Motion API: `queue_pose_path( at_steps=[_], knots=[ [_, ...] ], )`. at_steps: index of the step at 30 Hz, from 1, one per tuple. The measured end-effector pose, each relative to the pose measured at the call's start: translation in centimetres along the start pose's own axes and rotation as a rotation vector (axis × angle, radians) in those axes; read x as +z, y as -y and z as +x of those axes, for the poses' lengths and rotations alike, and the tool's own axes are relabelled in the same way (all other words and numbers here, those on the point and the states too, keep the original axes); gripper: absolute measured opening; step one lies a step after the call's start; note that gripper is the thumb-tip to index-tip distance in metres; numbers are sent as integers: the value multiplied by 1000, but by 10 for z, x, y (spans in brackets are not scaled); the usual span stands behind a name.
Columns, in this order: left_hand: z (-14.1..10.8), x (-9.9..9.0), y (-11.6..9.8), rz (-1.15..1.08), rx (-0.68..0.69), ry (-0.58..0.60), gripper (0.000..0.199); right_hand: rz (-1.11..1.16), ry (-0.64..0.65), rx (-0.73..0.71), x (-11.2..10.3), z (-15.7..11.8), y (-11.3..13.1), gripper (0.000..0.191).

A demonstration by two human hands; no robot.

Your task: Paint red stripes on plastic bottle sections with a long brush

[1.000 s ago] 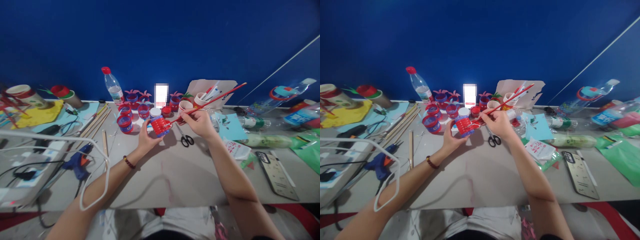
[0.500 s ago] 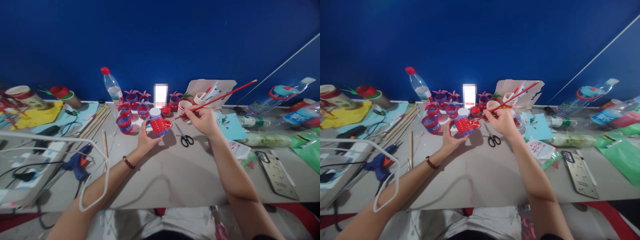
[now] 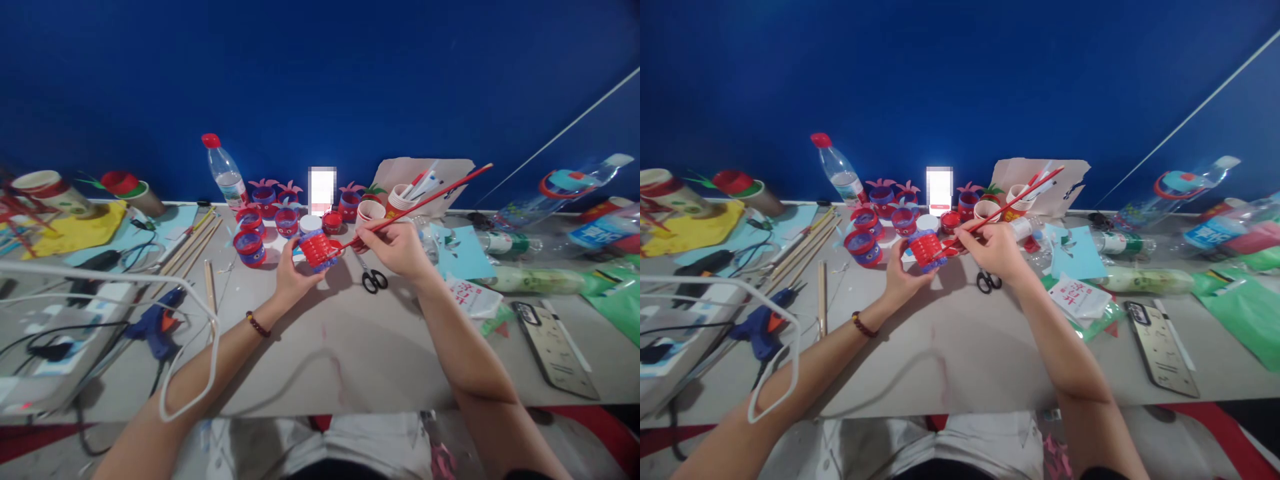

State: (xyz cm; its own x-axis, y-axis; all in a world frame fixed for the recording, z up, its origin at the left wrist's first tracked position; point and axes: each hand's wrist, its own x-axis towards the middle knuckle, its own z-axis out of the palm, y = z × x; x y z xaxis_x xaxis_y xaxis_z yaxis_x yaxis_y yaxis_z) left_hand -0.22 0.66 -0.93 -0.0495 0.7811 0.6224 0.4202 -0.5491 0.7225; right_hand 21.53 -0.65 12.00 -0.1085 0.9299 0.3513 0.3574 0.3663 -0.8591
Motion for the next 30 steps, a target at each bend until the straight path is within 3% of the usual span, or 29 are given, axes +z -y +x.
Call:
queue_pose_path(
  at_steps=[10,19,24,30],
  knots=[
    [2,-2,-5,-16,-31,-12,81,26,-19,23,-9,5,-8,40],
    [3,-2,-5,-20,-14,-15,83,-90,-74,26,-14,8,-3,36],
    [7,-5,-7,61,69,44,82,-11,-144,29,-18,9,4,32],
    [6,-6,-10,104,52,111,87,68,-167,46,-19,8,5,30]
  ],
)
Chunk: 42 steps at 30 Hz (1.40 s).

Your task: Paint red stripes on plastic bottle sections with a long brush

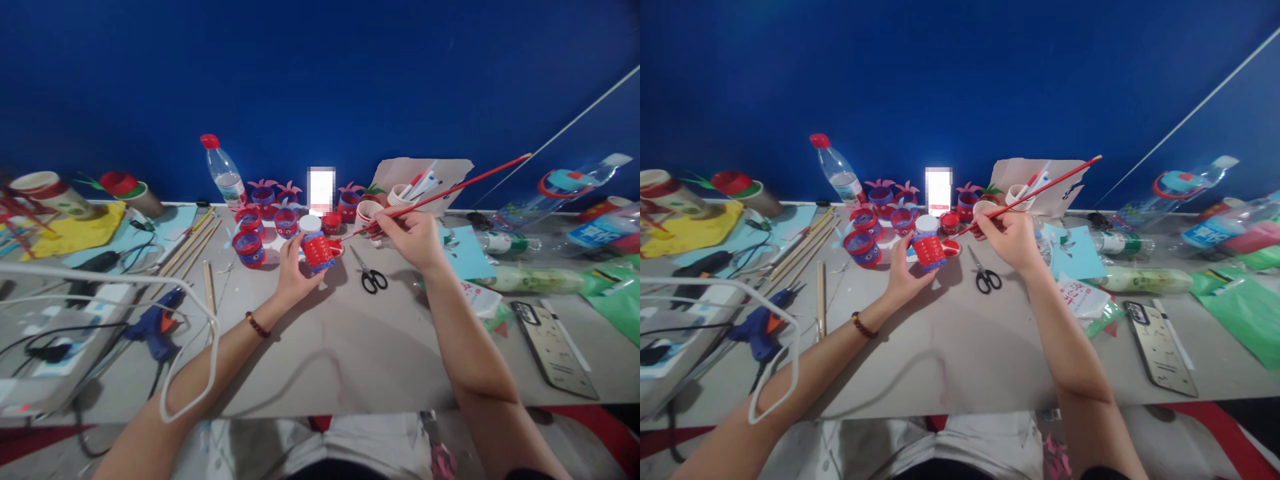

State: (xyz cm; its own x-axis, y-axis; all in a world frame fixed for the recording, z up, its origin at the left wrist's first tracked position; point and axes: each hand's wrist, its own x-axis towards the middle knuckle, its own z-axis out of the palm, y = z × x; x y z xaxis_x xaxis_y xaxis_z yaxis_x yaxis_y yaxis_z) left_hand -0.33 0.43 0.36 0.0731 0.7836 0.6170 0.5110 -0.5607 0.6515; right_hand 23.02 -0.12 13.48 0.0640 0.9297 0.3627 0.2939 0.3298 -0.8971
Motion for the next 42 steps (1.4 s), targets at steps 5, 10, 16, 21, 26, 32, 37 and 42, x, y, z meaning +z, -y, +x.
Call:
queue_pose_path(
  at_steps=[5,10,16,21,26,32,37,42],
  knots=[
    [-1,1,2,-5,-14,33,85,-12,-7,-21,1,-1,0,32],
    [-4,6,4,-67,-91,33,86,16,21,-23,3,-1,-6,32],
    [-4,6,2,-83,-142,33,84,30,87,-25,11,-1,-19,35],
    [-1,3,1,-40,-58,56,85,25,98,-14,18,-2,-18,37],
    [0,2,1,-4,4,91,81,6,96,-17,23,-4,-18,39],
    [0,2,1,44,39,121,83,46,119,-25,29,-7,-18,35],
    [-1,2,2,75,28,112,81,-34,86,-89,30,-7,-20,29],
    [-1,2,2,93,40,116,79,-123,56,-147,29,-9,-20,27]
  ],
)
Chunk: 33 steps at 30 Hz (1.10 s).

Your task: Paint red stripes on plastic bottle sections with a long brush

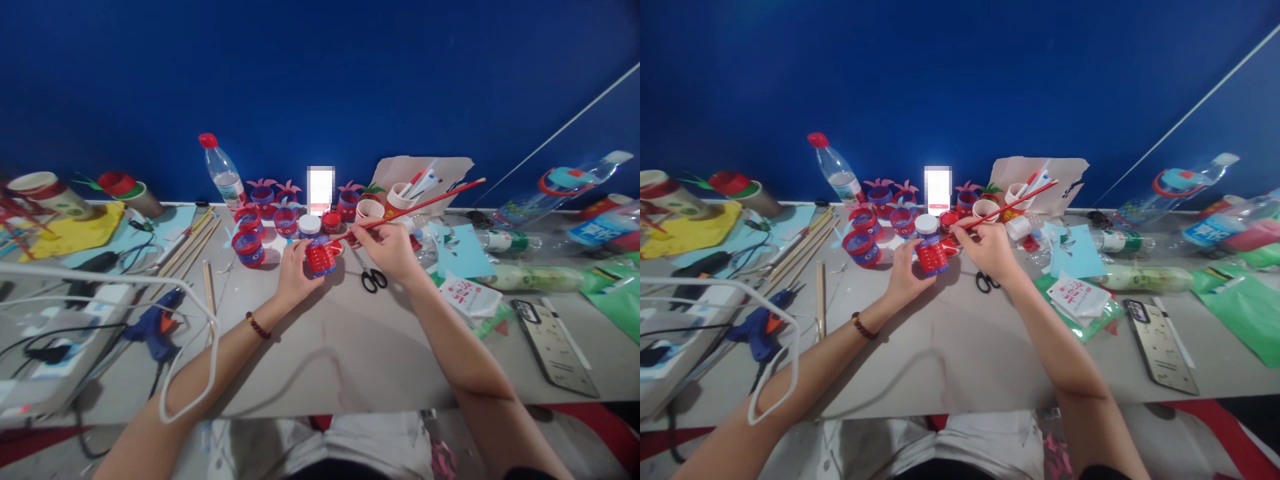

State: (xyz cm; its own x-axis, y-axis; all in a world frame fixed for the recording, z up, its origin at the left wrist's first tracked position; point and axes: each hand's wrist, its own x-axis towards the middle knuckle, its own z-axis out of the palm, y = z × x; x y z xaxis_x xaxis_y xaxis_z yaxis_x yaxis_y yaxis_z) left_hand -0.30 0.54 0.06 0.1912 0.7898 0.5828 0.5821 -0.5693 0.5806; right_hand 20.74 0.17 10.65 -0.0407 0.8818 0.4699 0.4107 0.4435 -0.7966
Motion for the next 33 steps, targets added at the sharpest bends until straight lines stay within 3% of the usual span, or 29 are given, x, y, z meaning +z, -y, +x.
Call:
queue_pose_path(
  at_steps=[13,33],
  knots=[
    [0,-1,-1,25,6,15,80,-62,33,-91,-4,-1,9,24],
    [-1,0,-2,12,14,-22,86,-56,6,-22,-6,0,14,30]
  ],
)
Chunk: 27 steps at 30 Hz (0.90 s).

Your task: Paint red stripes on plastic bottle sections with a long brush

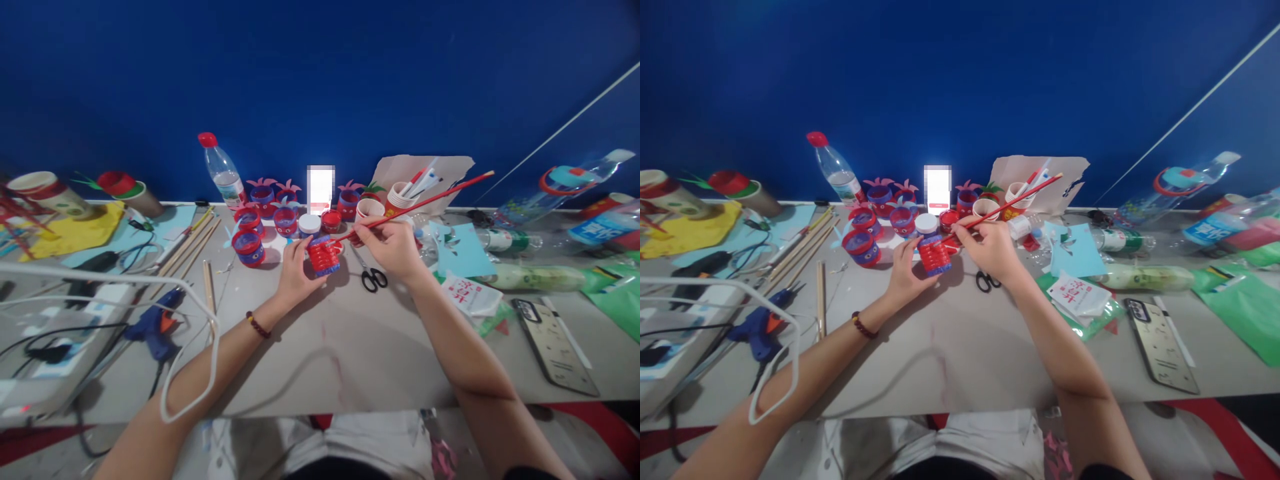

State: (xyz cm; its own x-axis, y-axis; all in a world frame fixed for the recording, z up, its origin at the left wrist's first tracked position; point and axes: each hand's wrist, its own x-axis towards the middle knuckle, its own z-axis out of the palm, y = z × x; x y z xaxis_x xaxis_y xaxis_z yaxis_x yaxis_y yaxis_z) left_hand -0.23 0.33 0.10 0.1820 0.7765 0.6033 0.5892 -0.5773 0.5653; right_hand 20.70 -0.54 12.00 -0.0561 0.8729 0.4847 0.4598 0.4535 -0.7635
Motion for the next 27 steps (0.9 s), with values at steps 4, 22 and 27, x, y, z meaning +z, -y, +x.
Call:
queue_pose_path(
  at_steps=[4,22,27],
  knots=[
    [0,1,1,-4,-27,8,85,8,-2,14,-4,1,1,30],
    [-4,4,11,-14,-56,-108,85,-41,145,-63,-8,1,5,26],
    [-5,5,11,-28,-81,-113,85,-47,103,-11,-15,4,-2,35]
  ],
)
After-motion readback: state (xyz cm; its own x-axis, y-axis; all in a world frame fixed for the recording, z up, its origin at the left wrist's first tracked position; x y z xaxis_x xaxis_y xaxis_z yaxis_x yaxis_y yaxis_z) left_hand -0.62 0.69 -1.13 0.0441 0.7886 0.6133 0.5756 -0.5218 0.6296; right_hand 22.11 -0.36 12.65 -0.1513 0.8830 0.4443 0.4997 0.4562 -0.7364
